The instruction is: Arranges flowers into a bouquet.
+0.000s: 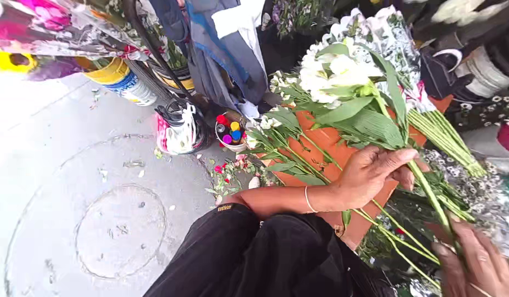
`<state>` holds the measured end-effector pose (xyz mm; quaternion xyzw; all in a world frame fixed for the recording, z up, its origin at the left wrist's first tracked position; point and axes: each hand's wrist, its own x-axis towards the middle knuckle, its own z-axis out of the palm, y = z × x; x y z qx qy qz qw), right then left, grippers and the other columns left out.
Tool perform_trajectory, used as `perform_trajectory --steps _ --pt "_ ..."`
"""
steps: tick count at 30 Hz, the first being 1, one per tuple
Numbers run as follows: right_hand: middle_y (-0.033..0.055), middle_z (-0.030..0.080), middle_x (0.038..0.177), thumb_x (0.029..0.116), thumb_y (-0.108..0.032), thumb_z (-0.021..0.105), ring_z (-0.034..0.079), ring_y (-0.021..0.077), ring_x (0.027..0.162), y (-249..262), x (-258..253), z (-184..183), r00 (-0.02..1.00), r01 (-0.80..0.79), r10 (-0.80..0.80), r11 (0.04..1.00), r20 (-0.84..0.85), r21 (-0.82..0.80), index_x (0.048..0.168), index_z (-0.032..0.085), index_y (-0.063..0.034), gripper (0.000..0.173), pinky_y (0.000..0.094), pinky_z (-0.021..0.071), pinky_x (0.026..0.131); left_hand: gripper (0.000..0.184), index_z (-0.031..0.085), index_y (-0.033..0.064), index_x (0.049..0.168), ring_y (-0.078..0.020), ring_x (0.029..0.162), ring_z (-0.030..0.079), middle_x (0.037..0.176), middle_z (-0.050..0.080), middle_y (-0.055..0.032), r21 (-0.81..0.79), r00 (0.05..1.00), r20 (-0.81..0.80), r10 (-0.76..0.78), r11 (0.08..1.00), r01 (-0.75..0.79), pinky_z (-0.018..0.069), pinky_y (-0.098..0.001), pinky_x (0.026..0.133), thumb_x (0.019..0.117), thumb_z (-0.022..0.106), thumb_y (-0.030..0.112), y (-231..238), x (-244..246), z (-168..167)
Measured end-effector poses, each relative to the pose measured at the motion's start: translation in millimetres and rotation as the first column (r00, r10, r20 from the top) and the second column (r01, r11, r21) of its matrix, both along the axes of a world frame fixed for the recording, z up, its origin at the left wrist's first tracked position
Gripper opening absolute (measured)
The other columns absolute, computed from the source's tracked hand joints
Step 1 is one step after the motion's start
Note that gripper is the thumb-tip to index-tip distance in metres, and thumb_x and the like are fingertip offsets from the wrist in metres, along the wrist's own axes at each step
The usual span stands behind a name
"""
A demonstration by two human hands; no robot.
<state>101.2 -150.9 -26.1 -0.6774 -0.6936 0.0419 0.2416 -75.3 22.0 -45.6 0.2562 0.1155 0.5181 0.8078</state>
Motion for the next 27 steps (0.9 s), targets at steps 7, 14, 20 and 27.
perform_trajectory --steps 7,14,20,27 --pt "-0.0011 0.069 0.115 0.1057 -0.022 0.057 0.061 -0.0034 0.107 41.7 26.3 -60.1 0.960 -0.069 0.045 0.995 -0.276 -0.076 0.133 0.067 -0.0090 0.032 0.0185 0.0489 0.098 0.030 0.067 -0.0106 0.117 -0.0219 0.099 0.071 0.106 0.073 -0.0193 0.633 0.667 -0.600 0.442 0.772 0.059 0.0572 -0.0335 0.092 0.0969 0.068 0.011 14.0 -91.9 -100.7" --pt "-0.0138 0.061 0.114 0.1042 -0.026 0.058 0.056 -0.0062 0.101 104.1 -6.8 -87.3 0.928 -0.177 0.094 0.963 -0.361 -0.204 0.128 0.072 -0.0301 0.028 0.0114 0.0469 0.089 0.024 0.073 -0.0027 0.107 -0.0274 0.105 0.073 0.106 0.075 -0.0176 0.938 0.533 -0.346 0.772 0.284 0.198 0.0584 -0.0358 0.091 0.1014 0.063 0.018 23.9 -135.4 -185.7" --pt "0.0083 0.063 0.103 0.0990 -0.014 0.061 0.058 0.0011 0.101 85.4 -24.5 -163.0 0.975 -0.035 -0.012 0.977 -0.220 -0.209 0.116 0.076 -0.0033 0.025 0.0120 0.0450 0.093 0.023 0.073 -0.0002 0.105 -0.0289 0.104 0.072 0.103 0.075 -0.0155 0.896 0.595 -0.436 0.675 0.387 0.217 0.0568 -0.0382 0.094 0.0997 0.064 0.021 37.3 -142.4 -210.7" --pt "0.0180 0.069 0.100 0.0994 -0.021 0.062 0.065 0.0167 0.094 70.5 -40.4 -173.4 0.998 0.066 -0.061 0.976 0.030 -0.208 0.115 0.068 0.0045 0.031 0.0255 0.0509 0.092 0.022 0.072 0.0003 0.103 -0.0261 0.093 0.072 0.095 0.073 -0.0136 0.887 0.660 -0.442 0.607 0.405 0.222 0.0583 -0.0343 0.082 0.1004 0.064 0.021 45.0 -145.0 -213.7"
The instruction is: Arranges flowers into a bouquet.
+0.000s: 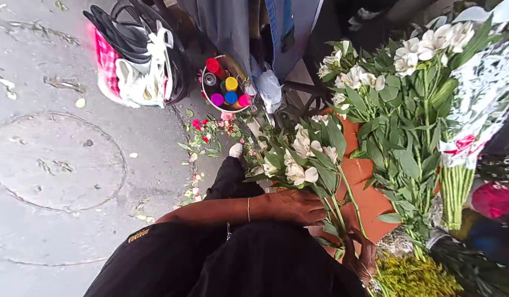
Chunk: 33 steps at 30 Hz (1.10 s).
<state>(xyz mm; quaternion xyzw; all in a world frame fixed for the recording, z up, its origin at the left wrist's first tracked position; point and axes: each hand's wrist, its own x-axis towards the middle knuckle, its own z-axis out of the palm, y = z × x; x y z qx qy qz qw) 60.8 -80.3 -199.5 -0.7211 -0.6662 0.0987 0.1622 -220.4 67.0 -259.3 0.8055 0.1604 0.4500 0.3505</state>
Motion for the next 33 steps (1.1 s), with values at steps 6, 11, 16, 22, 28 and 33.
perform_trajectory --steps 6,11,16,22,28,33 --pt "0.0162 0.065 0.108 0.1036 -0.042 0.057 0.059 0.0219 0.109 26.9 9.0 22.1 0.994 -0.095 0.091 0.994 0.064 0.054 0.119 0.065 -0.0042 0.041 0.0298 0.0447 0.101 0.021 0.072 -0.0002 0.103 -0.0265 0.096 0.073 0.098 0.075 -0.0152 0.010 0.999 0.024 -0.036 0.999 0.036 0.0588 -0.0349 0.088 0.1010 0.063 0.018 6.7 -11.7 11.5" --pt "0.0250 0.068 0.103 0.1039 -0.028 0.059 0.061 0.0437 0.100 119.5 59.2 39.9 0.939 -0.121 0.047 0.973 0.342 0.198 0.116 0.073 -0.0049 0.030 0.0538 0.0445 0.092 0.017 0.072 0.0037 0.099 -0.0232 0.092 0.071 0.089 0.073 -0.0110 0.089 0.995 0.056 -0.085 0.993 0.080 0.0582 -0.0336 0.086 0.0999 0.065 0.019 0.4 -11.6 15.8" --pt "0.0288 0.068 0.112 0.1021 -0.037 0.057 0.062 0.0539 0.109 188.8 68.7 -10.5 0.909 -0.080 0.066 0.997 0.412 0.018 0.119 0.067 0.0020 0.044 0.0706 0.0431 0.088 0.015 0.072 0.0039 0.101 -0.0220 0.087 0.071 0.085 0.072 -0.0096 0.184 0.989 -0.033 -0.145 0.972 0.149 0.0575 -0.0340 0.088 0.1001 0.064 0.016 -5.1 -5.8 37.1" --pt "0.0303 0.066 0.114 0.1048 -0.030 0.052 0.059 0.0534 0.113 196.4 78.7 31.4 0.957 -0.023 -0.031 0.983 0.290 0.182 0.116 0.069 0.0016 0.038 0.0723 0.0366 0.099 0.024 0.074 0.0063 0.100 -0.0165 0.088 0.072 0.087 0.074 -0.0065 0.131 0.997 -0.081 -0.016 0.991 0.027 0.0576 -0.0306 0.088 0.1019 0.063 0.028 -11.2 -7.1 55.7" --pt "0.0319 0.062 0.124 0.0932 -0.020 0.064 0.058 0.0509 0.119 205.6 96.8 50.2 0.998 0.068 -0.061 0.948 0.033 -0.310 0.134 0.053 0.0025 0.048 0.0682 0.0388 0.103 0.024 0.076 0.0016 0.104 -0.0125 0.088 0.072 0.093 0.077 -0.0084 -0.156 0.996 -0.054 0.077 0.984 -0.085 0.0581 -0.0279 0.087 0.1009 0.064 0.023 -12.0 7.1 86.8" --pt "0.0259 0.068 0.124 0.0962 -0.031 0.067 0.058 0.0477 0.121 203.9 100.7 68.4 0.999 0.001 -0.002 1.000 0.037 0.027 0.121 0.072 -0.0023 0.038 0.0712 0.0299 0.106 0.027 0.075 0.0012 0.109 -0.0146 0.087 0.073 0.094 0.076 -0.0095 -0.176 0.990 -0.132 0.052 0.981 -0.076 0.0593 -0.0315 0.086 0.1011 0.064 0.024 -20.2 14.6 95.4"
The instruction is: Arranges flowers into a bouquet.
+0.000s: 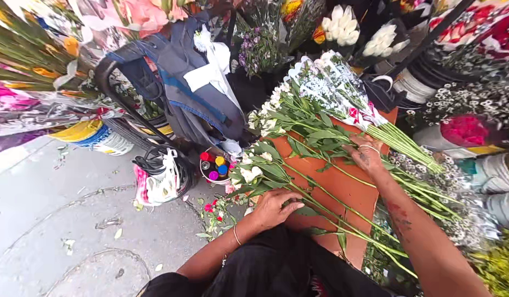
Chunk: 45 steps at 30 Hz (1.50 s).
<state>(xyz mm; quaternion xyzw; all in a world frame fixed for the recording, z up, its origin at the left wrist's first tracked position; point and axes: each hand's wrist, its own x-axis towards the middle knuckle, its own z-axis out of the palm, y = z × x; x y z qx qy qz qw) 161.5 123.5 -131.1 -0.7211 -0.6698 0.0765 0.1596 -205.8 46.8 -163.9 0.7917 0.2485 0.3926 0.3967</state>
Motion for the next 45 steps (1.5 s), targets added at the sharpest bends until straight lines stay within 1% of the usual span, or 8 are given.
perform_trajectory --steps 3,6,11,20,26,31,36,45 --pt "0.0304 0.059 0.130 0.0951 -0.021 0.067 0.050 0.0554 0.126 -7.5 -0.3 22.2 0.995 -0.033 0.012 0.974 0.097 0.223 0.117 0.072 -0.0027 0.029 0.0772 0.0249 0.106 0.025 0.075 0.0008 0.111 -0.0124 0.084 0.071 0.094 0.075 -0.0098 -0.028 1.000 0.020 0.019 0.999 -0.019 0.0592 -0.0274 0.080 0.1001 0.065 0.021 2.7 11.8 10.8" --pt "0.0319 0.064 0.117 0.0939 -0.008 0.061 0.060 0.0534 0.112 -16.5 -24.3 48.2 0.979 -0.031 -0.038 0.944 0.200 0.329 0.121 0.066 0.0002 0.028 0.0710 0.0416 0.092 0.033 0.068 -0.0029 0.125 -0.0089 0.080 0.068 0.107 0.074 -0.0111 -0.231 0.993 0.040 0.112 0.968 -0.100 0.0573 -0.0251 0.074 0.1015 0.062 0.020 23.5 40.9 33.0" --pt "0.0312 0.066 0.104 0.0897 0.005 0.062 0.065 0.0529 0.098 -24.0 -33.3 49.3 0.969 -0.098 0.010 0.931 0.246 0.351 0.127 0.064 -0.0011 0.038 0.0645 0.0497 0.079 0.040 0.045 -0.0025 0.140 -0.0092 0.080 0.061 0.117 0.064 -0.0122 -0.817 0.936 0.188 0.296 0.576 -0.018 0.0522 -0.0251 0.072 0.1109 0.043 0.026 92.7 113.8 65.1" --pt "0.0300 0.069 0.101 0.1099 -0.041 0.042 0.068 0.0524 0.098 -43.2 -2.7 69.6 0.992 0.097 -0.094 0.995 0.083 -0.032 0.128 0.062 -0.0016 0.047 0.0685 0.0516 0.081 0.038 0.050 0.0004 0.139 -0.0102 0.081 0.063 0.116 0.067 -0.0105 -0.720 0.952 0.177 0.248 0.692 -0.047 0.0525 -0.0263 0.073 0.1103 0.045 0.025 116.2 154.5 89.2" --pt "0.0288 0.068 0.104 0.1032 -0.014 0.054 0.069 0.0509 0.088 -59.8 -18.8 66.7 0.991 0.025 -0.039 0.993 0.128 0.113 0.120 0.060 0.0001 0.023 0.0644 0.0528 0.071 0.028 0.060 0.0056 0.128 -0.0048 0.069 0.061 0.102 0.071 -0.0027 -0.614 0.915 0.313 0.254 0.789 -0.009 0.0517 -0.0205 0.065 0.1101 0.046 0.021 119.9 183.6 108.9" --pt "0.0260 0.068 0.111 0.0870 0.003 0.068 0.064 0.0476 0.109 -45.0 6.5 50.3 0.972 0.000 -0.096 0.912 0.215 0.410 0.117 0.067 0.0023 0.030 0.0688 0.0396 0.102 0.022 0.062 0.0042 0.109 -0.0098 0.075 0.068 0.095 0.072 -0.0047 -0.665 0.876 0.388 0.286 0.745 0.051 0.0581 -0.0237 0.073 0.1097 0.047 0.019 123.0 193.9 122.9" --pt "0.0255 0.067 0.093 0.0920 0.004 0.057 0.068 0.0458 0.094 -78.6 37.3 45.7 0.927 -0.094 -0.142 0.806 0.346 0.585 0.098 0.062 0.0056 0.008 0.0627 0.0478 0.093 0.020 0.064 0.0013 0.105 -0.0107 0.070 0.070 0.089 0.074 -0.0067 -0.637 0.847 0.432 0.309 0.770 0.044 0.0591 -0.0237 0.068 0.1082 0.050 0.015 112.5 199.0 145.1" --pt "0.0374 0.056 0.130 0.0912 0.003 0.064 0.051 0.0591 0.125 -177.7 167.8 -9.5 0.929 0.180 -0.225 0.968 0.295 0.174 0.125 0.059 0.0073 0.034 0.0768 0.0273 0.108 0.023 0.056 0.0041 0.104 -0.0097 0.065 0.067 0.080 0.069 -0.0025 -0.544 0.642 0.528 0.556 0.802 -0.247 0.0583 -0.0244 0.062 0.1111 0.043 0.021 176.0 92.1 193.2"
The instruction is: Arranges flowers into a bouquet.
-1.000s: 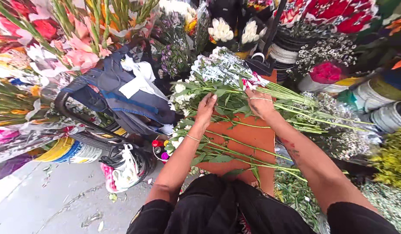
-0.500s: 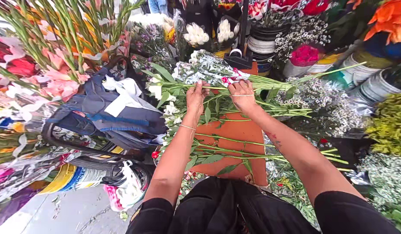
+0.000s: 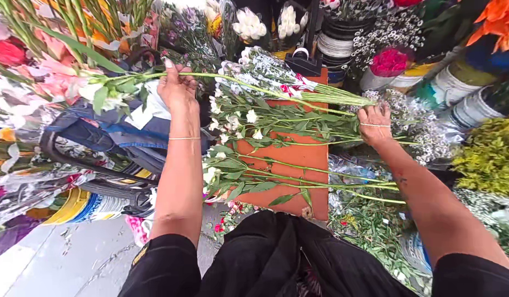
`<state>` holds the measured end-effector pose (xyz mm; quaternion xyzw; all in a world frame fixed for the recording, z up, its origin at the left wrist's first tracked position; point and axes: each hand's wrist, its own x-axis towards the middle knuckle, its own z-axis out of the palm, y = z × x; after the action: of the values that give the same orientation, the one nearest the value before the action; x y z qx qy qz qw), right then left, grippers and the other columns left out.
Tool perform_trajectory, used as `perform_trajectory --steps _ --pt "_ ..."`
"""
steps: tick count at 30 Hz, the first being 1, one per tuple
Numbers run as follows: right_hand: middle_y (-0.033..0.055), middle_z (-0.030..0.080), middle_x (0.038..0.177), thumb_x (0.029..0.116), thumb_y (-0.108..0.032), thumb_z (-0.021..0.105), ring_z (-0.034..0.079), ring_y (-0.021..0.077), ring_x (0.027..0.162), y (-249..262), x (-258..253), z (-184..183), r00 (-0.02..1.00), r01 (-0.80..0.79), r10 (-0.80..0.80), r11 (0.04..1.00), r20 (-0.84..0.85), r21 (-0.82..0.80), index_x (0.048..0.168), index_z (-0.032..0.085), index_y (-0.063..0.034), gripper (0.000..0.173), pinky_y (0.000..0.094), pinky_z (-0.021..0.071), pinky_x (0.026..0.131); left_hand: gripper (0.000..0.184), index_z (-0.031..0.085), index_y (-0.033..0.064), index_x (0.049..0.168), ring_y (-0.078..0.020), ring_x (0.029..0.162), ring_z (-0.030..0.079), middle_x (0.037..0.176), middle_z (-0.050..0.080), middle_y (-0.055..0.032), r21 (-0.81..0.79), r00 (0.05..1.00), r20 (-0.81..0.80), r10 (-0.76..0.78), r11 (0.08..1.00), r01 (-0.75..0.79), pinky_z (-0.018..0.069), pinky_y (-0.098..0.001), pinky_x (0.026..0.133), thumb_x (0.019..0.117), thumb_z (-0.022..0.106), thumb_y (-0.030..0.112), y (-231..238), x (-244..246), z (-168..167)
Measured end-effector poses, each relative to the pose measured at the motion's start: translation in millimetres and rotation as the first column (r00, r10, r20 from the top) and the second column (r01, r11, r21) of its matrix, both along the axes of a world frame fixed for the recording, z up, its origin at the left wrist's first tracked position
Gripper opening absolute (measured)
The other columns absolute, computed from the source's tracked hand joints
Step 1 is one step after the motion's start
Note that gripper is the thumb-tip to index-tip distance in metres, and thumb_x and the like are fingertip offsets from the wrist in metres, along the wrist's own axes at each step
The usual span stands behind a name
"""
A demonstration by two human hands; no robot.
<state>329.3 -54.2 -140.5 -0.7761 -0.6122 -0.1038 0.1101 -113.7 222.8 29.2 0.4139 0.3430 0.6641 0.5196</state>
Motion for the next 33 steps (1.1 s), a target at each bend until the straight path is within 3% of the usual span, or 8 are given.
perform_trajectory --steps 3,8,12,17,20,22,24,33 --pt "0.0314 0.034 0.159 0.0927 -0.017 0.074 0.038 0.0575 0.141 -16.0 16.5 -3.7 0.984 -0.060 0.055 0.998 -0.170 -0.026 0.150 0.051 -0.0175 0.062 0.0804 0.0287 0.105 0.023 0.058 0.0067 0.101 -0.0086 0.067 0.068 0.080 0.070 -0.0009 0.043 0.998 -0.030 0.050 0.998 -0.049 0.0582 -0.0234 0.064 0.1111 0.043 0.022 3.6 -47.5 21.2" --pt "0.0255 0.052 0.147 0.1064 -0.022 0.047 0.049 0.0411 0.138 -23.3 -68.2 99.8 0.956 -0.069 0.183 0.901 -0.229 0.429 0.137 0.060 -0.0022 0.039 0.0566 0.0387 0.113 0.028 0.059 0.0044 0.098 -0.0103 0.067 0.069 0.078 0.071 -0.0043 0.108 0.997 0.075 0.007 0.994 -0.015 0.0590 -0.0232 0.064 0.1117 0.040 0.019 -40.6 -56.0 46.0" --pt "0.0263 0.044 0.154 0.1088 -0.039 0.044 0.041 0.0453 0.143 -24.5 -158.0 154.0 0.923 -0.364 0.386 0.870 0.000 0.334 0.149 0.050 -0.0082 0.051 0.0612 0.0310 0.117 0.030 0.061 0.0030 0.099 -0.0086 0.066 0.068 0.081 0.072 -0.0058 0.129 0.972 0.154 -0.177 0.979 0.158 0.0568 -0.0203 0.061 0.1120 0.038 0.019 -94.7 -28.1 34.6" --pt "0.0290 0.066 0.104 0.1076 -0.013 0.051 0.066 0.0361 0.086 -27.9 -208.2 102.1 0.898 -0.370 0.422 0.877 -0.125 0.305 0.138 0.062 -0.0046 0.034 0.0427 0.0525 0.074 0.025 0.059 0.0003 0.127 -0.0110 0.081 0.069 0.107 0.071 -0.0094 -0.031 0.894 0.079 -0.441 0.896 0.444 0.0601 -0.0263 0.074 0.1082 0.048 0.013 -147.7 2.3 -54.9" --pt "0.0314 0.067 0.094 0.1067 -0.012 0.048 0.064 0.0326 0.078 -44.0 -185.5 65.6 0.898 -0.288 0.344 0.931 -0.274 0.224 0.131 0.065 0.0059 0.034 0.0410 0.0528 0.074 0.060 0.046 -0.0090 0.147 -0.0258 0.131 0.059 0.142 0.058 -0.0229 -0.071 0.656 -0.585 -0.477 0.836 0.544 0.0460 -0.0386 0.113 0.0995 0.067 0.022 -152.4 -16.2 -127.8" --pt "0.0290 0.067 0.093 0.1081 -0.016 0.045 0.064 0.0230 0.079 -55.9 -163.2 52.4 0.894 -0.228 0.276 0.958 -0.352 0.171 0.130 0.062 0.0104 0.038 0.0335 0.0538 0.077 0.061 0.056 -0.0060 0.140 -0.0383 0.143 0.046 0.146 0.055 -0.0248 -0.058 0.315 -0.908 -0.275 0.828 0.558 0.0291 -0.0535 0.122 0.0995 0.065 0.039 -152.3 -39.6 -162.2" --pt "0.0266 0.067 0.096 0.1089 -0.016 0.044 0.064 0.0119 0.083 -58.2 -150.9 46.3 0.878 -0.188 0.231 0.972 -0.420 0.142 0.130 0.061 0.0138 0.040 0.0242 0.0532 0.082 0.056 0.063 -0.0037 0.132 -0.0432 0.141 0.048 0.143 0.058 -0.0243 0.055 0.173 -0.984 -0.042 0.853 0.519 0.0266 -0.0649 0.120 0.0990 0.063 0.042 -147.2 -61.6 -185.1" --pt "0.0138 0.073 0.100 0.1054 -0.018 0.051 0.064 0.0070 0.093 21.7 -194.4 -12.7 0.806 -0.270 0.218 0.963 -0.550 -0.013 0.123 0.070 0.0050 0.035 0.0218 0.0495 0.091 0.061 0.062 0.0036 0.136 -0.0373 0.140 0.051 0.146 0.058 -0.0180 0.105 0.137 -0.989 0.056 0.919 0.381 0.0312 -0.0691 0.114 0.0980 0.059 0.051 -135.3 -108.6 -221.9"
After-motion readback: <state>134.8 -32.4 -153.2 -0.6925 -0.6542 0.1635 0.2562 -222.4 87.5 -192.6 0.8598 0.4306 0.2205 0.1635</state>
